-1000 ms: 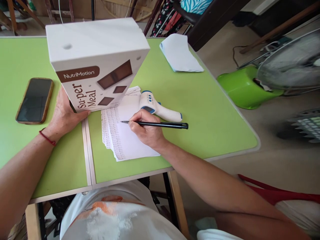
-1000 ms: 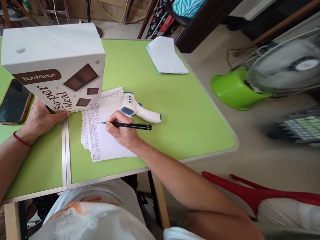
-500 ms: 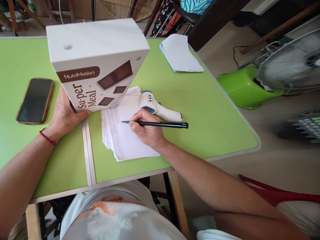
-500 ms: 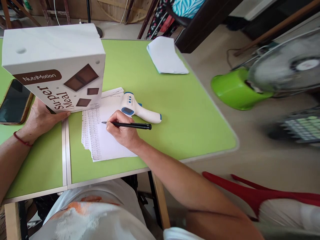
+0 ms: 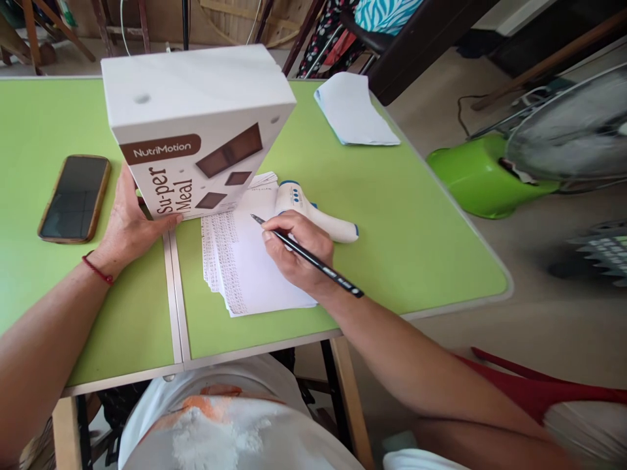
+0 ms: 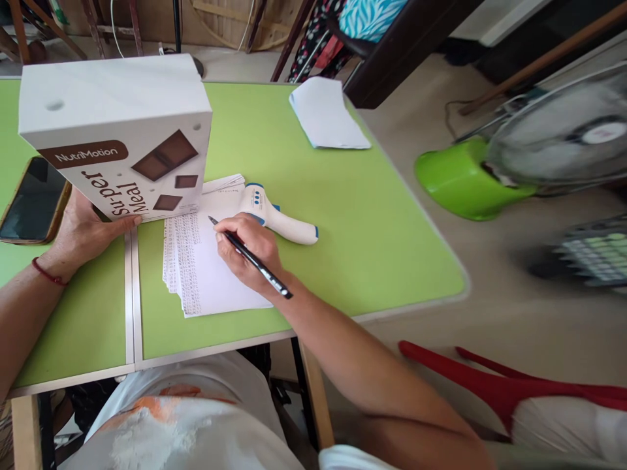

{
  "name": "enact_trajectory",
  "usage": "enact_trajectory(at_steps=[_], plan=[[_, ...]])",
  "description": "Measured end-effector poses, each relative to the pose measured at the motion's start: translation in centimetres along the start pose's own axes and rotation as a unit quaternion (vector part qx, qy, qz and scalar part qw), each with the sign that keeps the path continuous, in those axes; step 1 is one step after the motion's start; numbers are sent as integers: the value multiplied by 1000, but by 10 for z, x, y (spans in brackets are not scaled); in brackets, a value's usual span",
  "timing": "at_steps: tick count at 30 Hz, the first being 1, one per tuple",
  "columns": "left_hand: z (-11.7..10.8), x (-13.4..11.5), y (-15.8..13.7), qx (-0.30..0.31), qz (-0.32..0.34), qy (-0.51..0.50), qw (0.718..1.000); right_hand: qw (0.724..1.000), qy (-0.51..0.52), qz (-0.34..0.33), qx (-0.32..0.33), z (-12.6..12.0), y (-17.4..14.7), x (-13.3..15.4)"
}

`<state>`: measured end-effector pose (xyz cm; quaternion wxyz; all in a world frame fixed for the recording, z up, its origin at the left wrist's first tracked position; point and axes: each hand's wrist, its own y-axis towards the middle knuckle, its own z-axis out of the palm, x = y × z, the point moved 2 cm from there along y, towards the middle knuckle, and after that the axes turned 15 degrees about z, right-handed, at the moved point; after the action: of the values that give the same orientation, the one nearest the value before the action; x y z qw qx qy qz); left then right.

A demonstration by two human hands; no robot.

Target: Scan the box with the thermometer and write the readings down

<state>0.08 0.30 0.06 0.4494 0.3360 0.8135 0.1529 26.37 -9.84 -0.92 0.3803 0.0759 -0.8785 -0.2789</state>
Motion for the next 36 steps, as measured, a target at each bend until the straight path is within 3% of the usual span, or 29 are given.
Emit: enact_trajectory(at_steps=[4,10,15,24,36], plan=[[-1,-4,2,-24,16,-48,998,988,-107,-110,12,-3,3,-5],[0,-1,3,-41,6,-82,996,958,-221,-161,81,-3,2,-11],[-1,0,2,-41,3,-83,996,956,-226,-160,98,0,2,-14],[0,4,-1,-29,-15,-67,997,983,-121,-106,91,9,-1,-28],[2,15,-3,-38,-3,-61,997,983,-131,-74,109,11,-1,-29]])
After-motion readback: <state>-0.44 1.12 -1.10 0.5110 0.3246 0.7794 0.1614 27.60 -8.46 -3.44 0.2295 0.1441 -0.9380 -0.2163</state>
